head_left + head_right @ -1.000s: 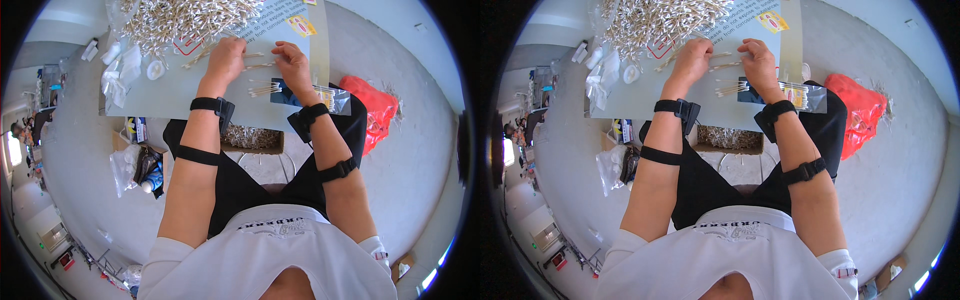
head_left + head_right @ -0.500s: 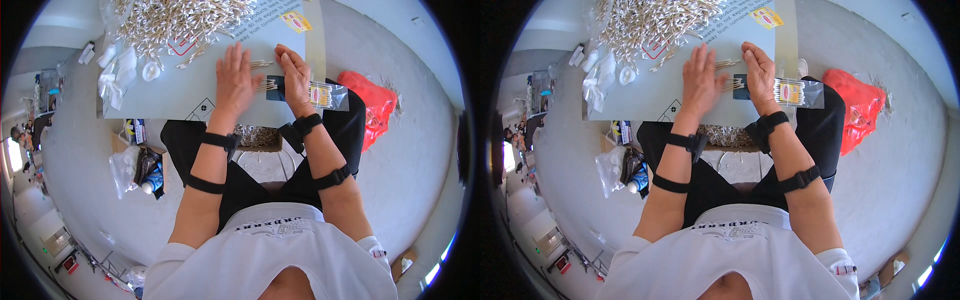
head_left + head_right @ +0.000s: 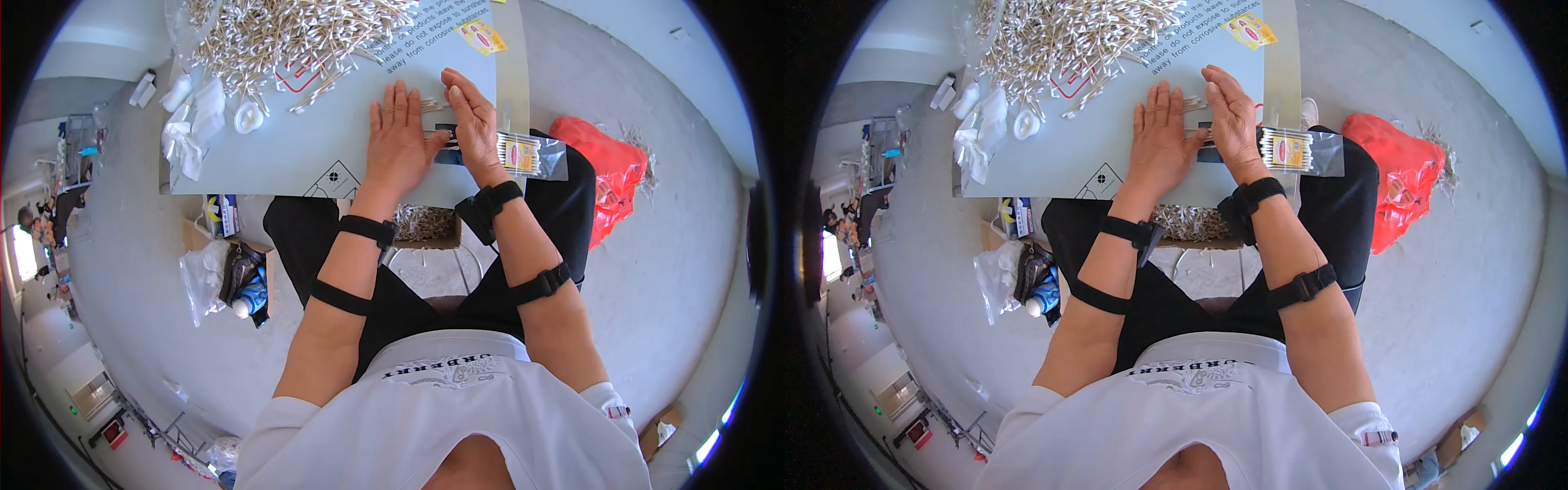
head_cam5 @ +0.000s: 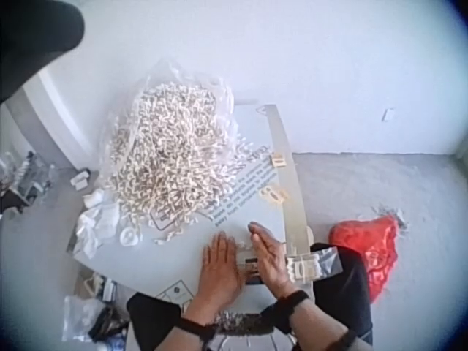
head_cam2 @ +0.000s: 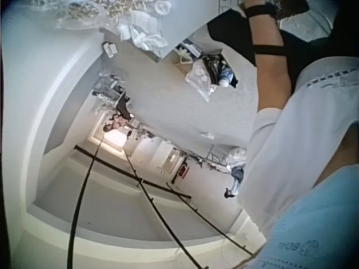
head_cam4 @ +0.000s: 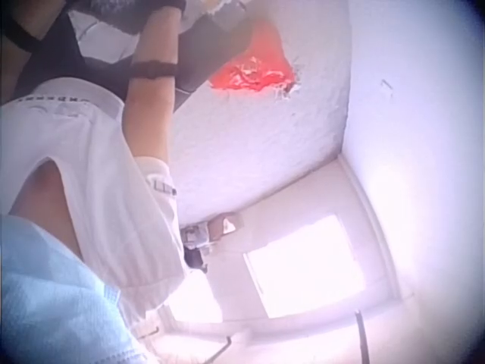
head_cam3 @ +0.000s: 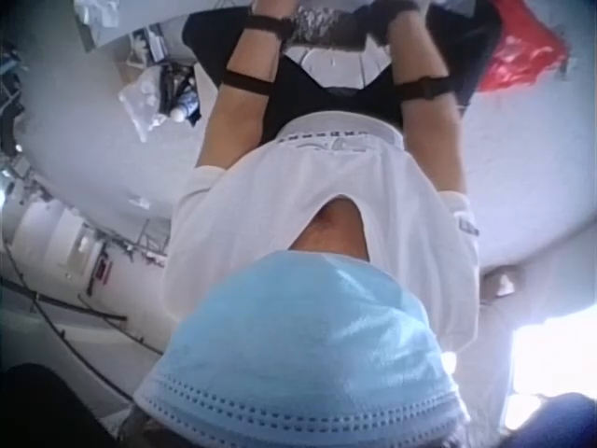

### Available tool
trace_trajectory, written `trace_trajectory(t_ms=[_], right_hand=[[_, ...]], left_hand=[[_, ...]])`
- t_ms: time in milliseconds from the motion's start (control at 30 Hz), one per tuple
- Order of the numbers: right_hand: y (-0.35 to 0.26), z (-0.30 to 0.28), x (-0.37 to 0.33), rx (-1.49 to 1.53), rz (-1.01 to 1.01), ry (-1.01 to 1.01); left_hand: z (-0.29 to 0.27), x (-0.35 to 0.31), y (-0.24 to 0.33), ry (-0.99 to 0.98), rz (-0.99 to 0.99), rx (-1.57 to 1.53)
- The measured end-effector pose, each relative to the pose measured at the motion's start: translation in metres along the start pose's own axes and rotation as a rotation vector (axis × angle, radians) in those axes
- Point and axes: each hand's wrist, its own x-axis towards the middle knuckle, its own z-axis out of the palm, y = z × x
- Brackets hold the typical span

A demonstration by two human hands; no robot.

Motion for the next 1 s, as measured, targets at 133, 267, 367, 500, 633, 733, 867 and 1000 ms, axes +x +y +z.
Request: trace_trajectory(t_ms=[133,267,367,500,633,733,867,1000], right_hand=[[0.0,0.001,-0.008,0.109,0.015,0.053],[0.001,0.013,-0.011,0.126,0.034,0.094],[0.006,0.021,-0.017,0.14,0.039,0.121],[0.0,0.015,-0.017,0.146,0.054,0.14],[-0.003,0.0,0.0,-0.01,0.022,0.031],[-0.007,0.003,0.001,-0.056,0.018,-0.04],[-0.005,0.0,-0.013,-0.023,0.049,-0.04],[-0.012,0.001,-0.027,0.173,0.113,0.065]], left_hand=[[0.0,-0.001,-0.005,0.334,-0.056,-0.537],[0.007,0.007,0.0,0.457,-0.225,-0.876],[0.013,0.013,0.005,0.478,-0.227,-1.075],[0.012,0.009,-0.017,0.48,-0.276,-1.373],[0.004,0.005,-0.018,0.32,-0.214,-1.076],[0.002,0.003,-0.018,0.276,-0.013,-0.566],[-0.001,-0.008,-0.006,0.193,-0.028,-0.734],[-0.007,-0.014,-0.002,0.303,-0.153,-0.823]])
